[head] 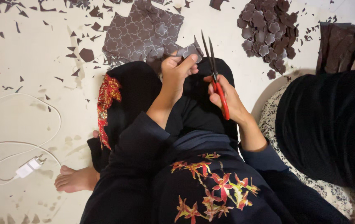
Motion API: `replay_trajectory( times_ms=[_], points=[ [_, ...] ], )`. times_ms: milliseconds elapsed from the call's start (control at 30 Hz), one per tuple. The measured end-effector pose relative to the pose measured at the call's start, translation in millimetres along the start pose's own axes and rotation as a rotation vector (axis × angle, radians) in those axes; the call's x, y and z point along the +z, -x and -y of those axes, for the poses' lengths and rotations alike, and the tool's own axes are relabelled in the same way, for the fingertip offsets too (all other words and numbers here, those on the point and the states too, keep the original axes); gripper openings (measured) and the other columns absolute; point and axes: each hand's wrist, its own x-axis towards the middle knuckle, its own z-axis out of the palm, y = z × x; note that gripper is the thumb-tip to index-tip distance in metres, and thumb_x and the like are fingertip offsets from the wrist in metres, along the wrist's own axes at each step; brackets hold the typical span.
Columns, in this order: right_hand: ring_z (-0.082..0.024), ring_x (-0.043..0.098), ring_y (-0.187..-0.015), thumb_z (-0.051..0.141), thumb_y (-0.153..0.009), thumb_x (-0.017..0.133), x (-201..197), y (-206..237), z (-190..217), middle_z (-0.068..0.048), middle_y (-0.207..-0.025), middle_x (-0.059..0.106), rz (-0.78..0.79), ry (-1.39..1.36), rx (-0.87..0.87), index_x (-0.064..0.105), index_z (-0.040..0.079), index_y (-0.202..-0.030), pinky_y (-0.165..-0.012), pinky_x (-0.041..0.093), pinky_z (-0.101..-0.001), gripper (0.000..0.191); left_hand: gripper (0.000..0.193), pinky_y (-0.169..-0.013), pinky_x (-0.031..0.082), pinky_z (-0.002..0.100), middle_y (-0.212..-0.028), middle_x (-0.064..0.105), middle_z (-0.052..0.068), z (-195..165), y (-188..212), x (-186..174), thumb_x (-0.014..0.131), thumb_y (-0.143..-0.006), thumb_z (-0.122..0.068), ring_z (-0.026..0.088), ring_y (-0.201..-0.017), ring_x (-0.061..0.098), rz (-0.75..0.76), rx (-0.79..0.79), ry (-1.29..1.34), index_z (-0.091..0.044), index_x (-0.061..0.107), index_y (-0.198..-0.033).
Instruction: The person sits on the floor and uses red-handled scissors to cut a dark patterned fabric into small shapes. The person repeatedly picks up pieces of fabric, cuts them, and places the cut pieces on the floor.
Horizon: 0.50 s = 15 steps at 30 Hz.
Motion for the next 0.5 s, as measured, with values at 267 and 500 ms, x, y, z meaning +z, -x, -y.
replay_trajectory(
  times_ms=[267, 500],
  points=[
    [-0.008, 0.052, -0.087, 0.071, -0.088, 0.067, 9.1, -4.7, 4.3, 0.002, -0.098, 0.053, -0.013, -0.033, 0.028, 0.054, 0.005, -0.135, -0.076, 0.045, -0.0227, 0.083, 0.021, -0.072, 0.060, 0.026, -0.092, 0.074, 0.006, -12.1, 12.3, 14.1, 0.074, -0.094, -0.011, 0.013, -0.079, 0.071, -0.029, 0.111, -0.078, 0.003, 0.071, -0.110],
    [-0.008, 0.051, -0.085, 0.070, -0.089, 0.068, 15.4, -7.2, -0.6, 0.001, -0.095, 0.051, 0.008, -0.107, 0.019, 0.053, 0.004, -0.134, -0.075, 0.045, -0.0232, 0.082, 0.034, -0.077, 0.059, 0.026, -0.097, 0.074, 0.007, -13.9, 19.1, 23.8, 0.074, -0.095, -0.008, 0.013, -0.083, 0.071, -0.037, 0.156, -0.075, 0.005, 0.067, -0.125]
  ],
)
